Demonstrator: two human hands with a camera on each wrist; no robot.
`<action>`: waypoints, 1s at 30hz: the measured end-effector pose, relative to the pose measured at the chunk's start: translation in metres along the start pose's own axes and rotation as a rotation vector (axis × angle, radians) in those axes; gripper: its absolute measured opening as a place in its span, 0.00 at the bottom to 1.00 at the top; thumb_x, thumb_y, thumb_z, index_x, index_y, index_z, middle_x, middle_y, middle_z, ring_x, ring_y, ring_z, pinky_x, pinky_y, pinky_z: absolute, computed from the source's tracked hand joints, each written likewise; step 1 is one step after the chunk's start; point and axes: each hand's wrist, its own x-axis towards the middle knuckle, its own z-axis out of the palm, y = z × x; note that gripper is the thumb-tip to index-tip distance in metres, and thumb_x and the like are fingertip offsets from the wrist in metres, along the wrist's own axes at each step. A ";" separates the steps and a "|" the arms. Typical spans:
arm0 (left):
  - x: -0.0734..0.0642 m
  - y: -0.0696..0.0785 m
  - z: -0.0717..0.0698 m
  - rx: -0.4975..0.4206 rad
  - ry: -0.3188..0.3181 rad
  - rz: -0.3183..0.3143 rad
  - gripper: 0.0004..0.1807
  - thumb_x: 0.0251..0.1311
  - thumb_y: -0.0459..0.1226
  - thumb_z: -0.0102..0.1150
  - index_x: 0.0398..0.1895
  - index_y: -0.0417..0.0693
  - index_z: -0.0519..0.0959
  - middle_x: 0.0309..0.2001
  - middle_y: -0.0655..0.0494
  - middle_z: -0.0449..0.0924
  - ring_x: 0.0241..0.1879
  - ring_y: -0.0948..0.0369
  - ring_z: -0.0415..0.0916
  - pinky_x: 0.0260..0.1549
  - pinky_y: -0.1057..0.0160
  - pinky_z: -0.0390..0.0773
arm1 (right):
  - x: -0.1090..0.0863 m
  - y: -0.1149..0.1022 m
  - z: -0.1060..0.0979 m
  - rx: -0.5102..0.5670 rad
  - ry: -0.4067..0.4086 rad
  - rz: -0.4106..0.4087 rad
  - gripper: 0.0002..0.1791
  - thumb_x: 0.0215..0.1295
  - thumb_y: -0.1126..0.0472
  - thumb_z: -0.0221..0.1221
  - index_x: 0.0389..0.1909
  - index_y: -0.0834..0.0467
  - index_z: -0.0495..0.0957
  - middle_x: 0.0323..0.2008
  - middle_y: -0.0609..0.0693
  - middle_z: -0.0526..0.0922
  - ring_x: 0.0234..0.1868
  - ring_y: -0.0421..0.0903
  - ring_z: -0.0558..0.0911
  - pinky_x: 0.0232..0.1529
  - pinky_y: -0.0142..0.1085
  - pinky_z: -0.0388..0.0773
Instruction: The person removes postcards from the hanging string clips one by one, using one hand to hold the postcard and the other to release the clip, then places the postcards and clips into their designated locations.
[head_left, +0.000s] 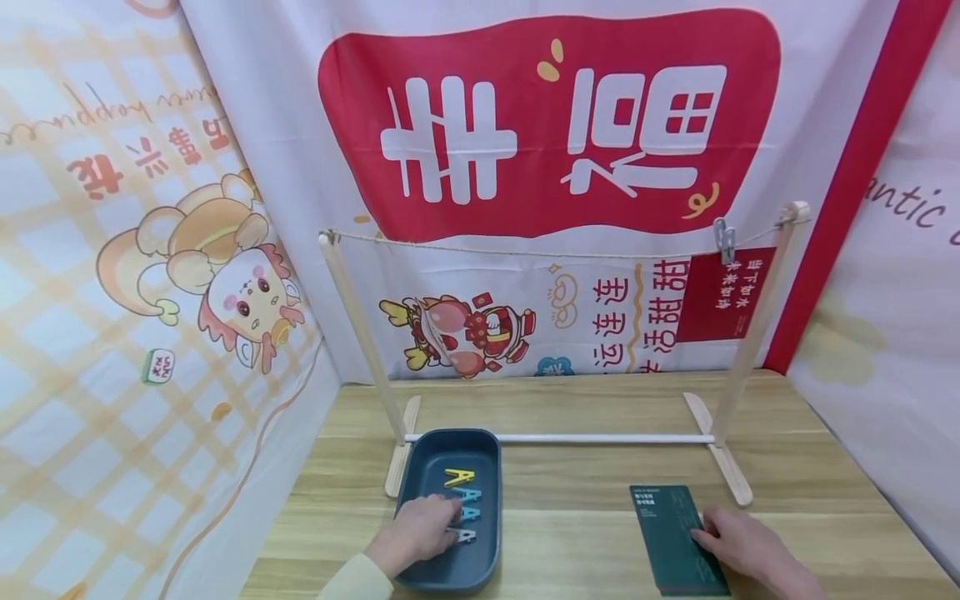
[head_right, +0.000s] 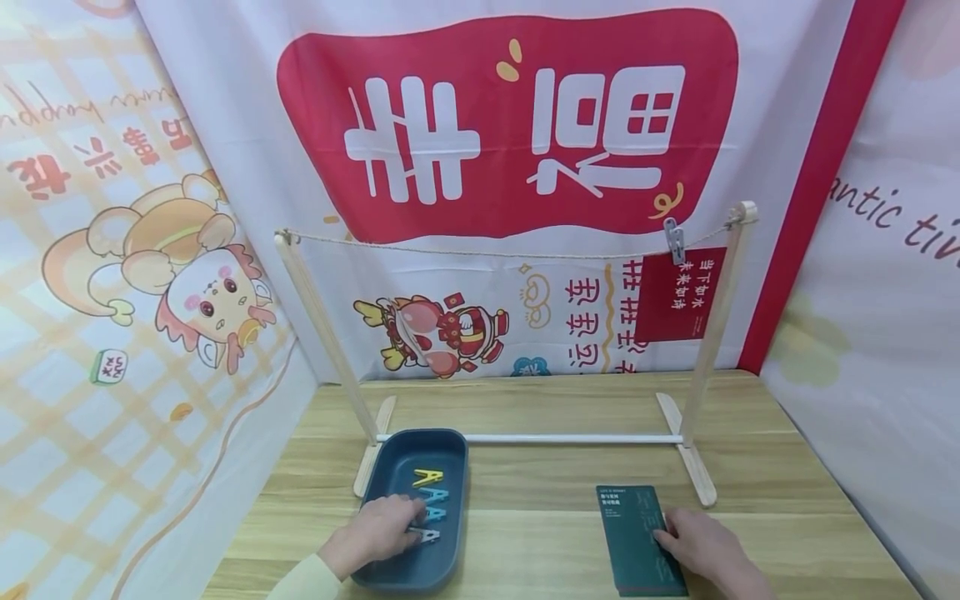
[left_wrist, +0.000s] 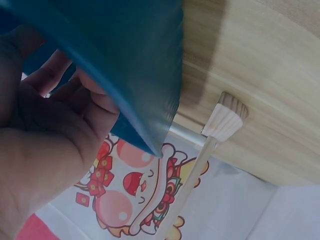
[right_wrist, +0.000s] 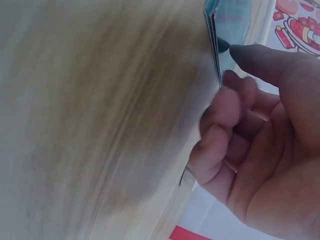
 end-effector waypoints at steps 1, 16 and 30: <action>-0.001 0.000 -0.001 -0.006 0.010 0.003 0.09 0.58 0.46 0.66 0.37 0.54 0.80 0.29 0.60 0.78 0.25 0.65 0.70 0.23 0.62 0.72 | 0.000 0.000 -0.001 0.005 -0.003 0.001 0.16 0.64 0.53 0.62 0.22 0.53 0.70 0.18 0.47 0.70 0.21 0.43 0.70 0.22 0.33 0.60; 0.000 0.007 -0.039 -0.198 0.132 0.150 0.10 0.66 0.48 0.58 0.38 0.54 0.81 0.26 0.69 0.77 0.23 0.74 0.69 0.22 0.72 0.70 | 0.002 -0.004 -0.050 0.272 0.144 -0.173 0.15 0.74 0.56 0.53 0.27 0.59 0.72 0.16 0.45 0.69 0.15 0.39 0.71 0.16 0.33 0.70; 0.013 0.028 -0.110 -0.265 0.220 0.241 0.10 0.69 0.47 0.55 0.41 0.55 0.82 0.29 0.67 0.79 0.26 0.71 0.72 0.28 0.72 0.75 | 0.000 -0.028 -0.125 0.366 0.524 -0.283 0.13 0.75 0.56 0.51 0.40 0.63 0.75 0.20 0.52 0.75 0.17 0.41 0.73 0.18 0.32 0.75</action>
